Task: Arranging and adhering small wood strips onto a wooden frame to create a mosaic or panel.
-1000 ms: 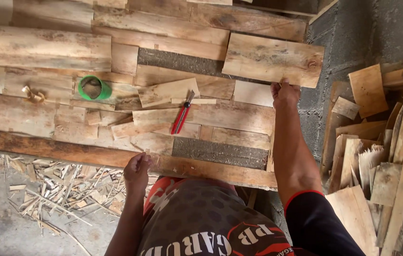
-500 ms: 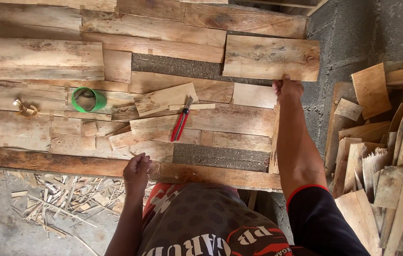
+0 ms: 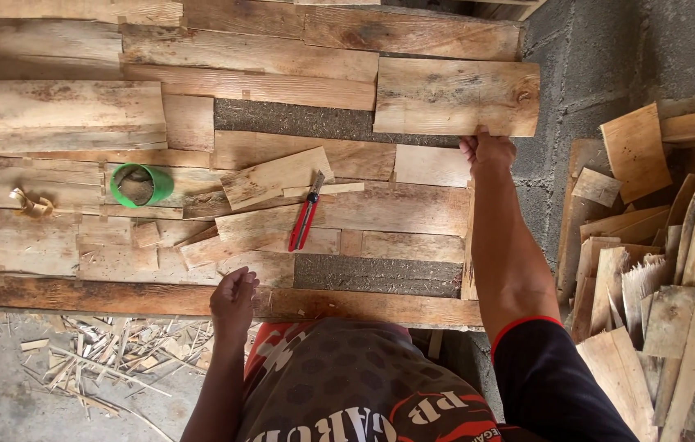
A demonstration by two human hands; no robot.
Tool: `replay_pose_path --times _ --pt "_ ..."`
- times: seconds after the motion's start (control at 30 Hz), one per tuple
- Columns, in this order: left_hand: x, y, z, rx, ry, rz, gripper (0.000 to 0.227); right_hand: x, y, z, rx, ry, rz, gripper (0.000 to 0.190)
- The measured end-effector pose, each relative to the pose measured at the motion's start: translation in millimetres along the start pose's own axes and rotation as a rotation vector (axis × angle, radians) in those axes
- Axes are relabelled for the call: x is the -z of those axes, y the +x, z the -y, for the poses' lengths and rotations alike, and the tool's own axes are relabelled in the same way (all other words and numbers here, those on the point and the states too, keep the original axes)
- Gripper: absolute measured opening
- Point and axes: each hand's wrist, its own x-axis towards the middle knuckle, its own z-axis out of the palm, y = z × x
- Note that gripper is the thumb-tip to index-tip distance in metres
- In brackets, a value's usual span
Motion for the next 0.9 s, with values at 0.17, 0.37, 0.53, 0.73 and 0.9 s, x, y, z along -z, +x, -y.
replay_pose_path --times 0.17,0.37,0.53,0.73,0.9 --pt "-6 3 -6 0.006 -0.005 0.018 0.033 -4 -11 8 -0.039 -0.030 -0.045 0.019" --pt "-7 9 1 -0.025 -0.010 0.044 0.034 -7 -25 19 -0.092 -0.023 -0.078 0.021" --pt "-12 5 -16 0.012 0.013 0.039 0.034 -11 -44 26 -0.104 -0.066 -0.129 0.024" --pt "-12 8 -13 0.028 0.038 0.038 0.034 -12 -46 27 -0.118 -0.065 -0.133 0.024" --pt "-13 13 -7 0.010 0.026 0.051 0.034 -11 -45 26 -0.119 -0.040 -0.109 0.023"
